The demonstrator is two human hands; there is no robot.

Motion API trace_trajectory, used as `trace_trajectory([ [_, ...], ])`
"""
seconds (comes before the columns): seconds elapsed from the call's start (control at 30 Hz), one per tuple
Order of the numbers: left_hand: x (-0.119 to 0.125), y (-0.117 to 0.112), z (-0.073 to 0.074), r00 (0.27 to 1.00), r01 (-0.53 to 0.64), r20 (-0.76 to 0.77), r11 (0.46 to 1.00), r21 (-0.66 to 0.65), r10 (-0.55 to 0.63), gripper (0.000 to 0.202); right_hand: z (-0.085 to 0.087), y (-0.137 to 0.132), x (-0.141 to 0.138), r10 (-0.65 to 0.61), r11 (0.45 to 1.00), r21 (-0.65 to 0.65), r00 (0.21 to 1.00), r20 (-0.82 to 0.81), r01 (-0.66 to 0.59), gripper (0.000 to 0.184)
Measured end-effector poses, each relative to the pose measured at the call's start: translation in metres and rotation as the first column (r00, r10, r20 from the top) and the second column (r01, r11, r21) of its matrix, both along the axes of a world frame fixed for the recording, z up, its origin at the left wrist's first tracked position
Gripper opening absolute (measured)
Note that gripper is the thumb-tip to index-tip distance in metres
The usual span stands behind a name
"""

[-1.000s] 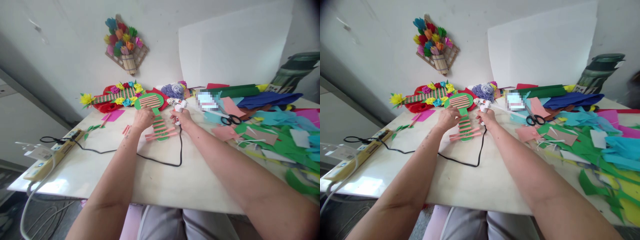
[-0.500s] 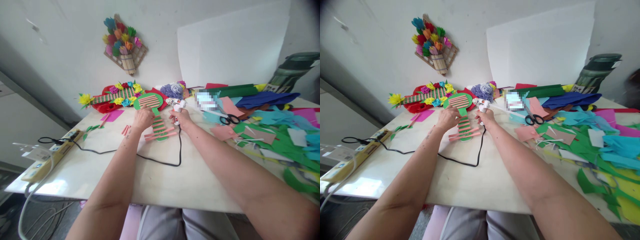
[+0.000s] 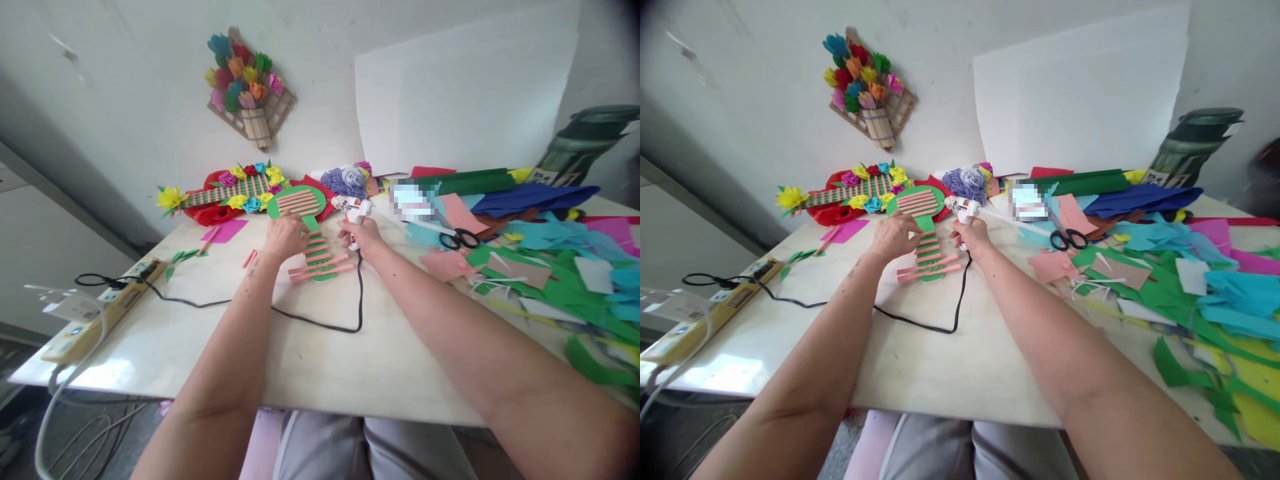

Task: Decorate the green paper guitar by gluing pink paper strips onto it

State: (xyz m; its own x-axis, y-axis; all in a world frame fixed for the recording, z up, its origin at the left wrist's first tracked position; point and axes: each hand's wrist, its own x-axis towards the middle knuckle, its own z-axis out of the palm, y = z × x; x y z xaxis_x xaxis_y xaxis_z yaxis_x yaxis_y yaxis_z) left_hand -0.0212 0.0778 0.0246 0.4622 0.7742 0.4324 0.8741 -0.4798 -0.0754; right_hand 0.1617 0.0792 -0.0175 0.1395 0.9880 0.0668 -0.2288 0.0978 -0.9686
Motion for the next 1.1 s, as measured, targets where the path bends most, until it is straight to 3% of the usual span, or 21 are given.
trace_trajectory([
  [0.07, -0.004, 0.000, 0.002, 0.995, -0.032, 0.091, 0.999, 0.022, 0.030, 0.024, 0.000, 0.000, 0.000, 0.002, 1.000, 0.001, 1.000, 0.001, -0.002, 0.007],
  [0.17, -0.014, 0.003, 0.003, 0.946, -0.172, 0.279, 0.985, 0.004, 0.164, 0.026, -0.001, 0.000, 0.000, 0.008, 1.000, 0.006, 1.000, 0.001, -0.008, 0.008],
  [0.27, -0.022, 0.007, 0.000, 0.826, -0.294, 0.439, 0.935, -0.197, 0.352, 0.026, -0.001, 0.000, -0.001, 0.003, 1.000, 0.026, 1.000, -0.010, -0.003, 0.012],
  [0.4, -0.028, 0.009, -0.005, 0.686, -0.144, 0.549, 0.829, -0.540, 0.477, 0.030, 0.001, -0.001, -0.003, 0.015, 1.000, 0.026, 1.000, -0.019, -0.014, 0.024],
  [0.5, -0.029, 0.008, -0.009, 0.621, -0.036, 0.591, 0.773, -0.634, 0.514, 0.030, 0.005, -0.003, -0.005, 0.025, 1.000, 0.009, 1.000, -0.009, -0.025, 0.026],
  [0.7, -0.034, 0.008, -0.015, 0.548, 0.095, 0.662, 0.749, -0.656, 0.511, 0.034, 0.009, 0.006, -0.012, -0.014, 1.000, -0.017, 0.999, 0.029, 0.015, 0.016],
  [0.87, -0.034, 0.006, -0.016, 0.490, 0.194, 0.707, 0.727, -0.659, 0.510, 0.035, 0.003, 0.019, -0.020, -0.067, 0.998, -0.013, 0.995, 0.071, 0.068, 0.019],
  [1.1, -0.032, 0.008, -0.019, 0.454, 0.212, 0.709, 0.708, -0.674, 0.539, 0.035, 0.000, 0.018, -0.025, -0.049, 0.999, 0.022, 0.997, 0.056, 0.048, 0.021],
])
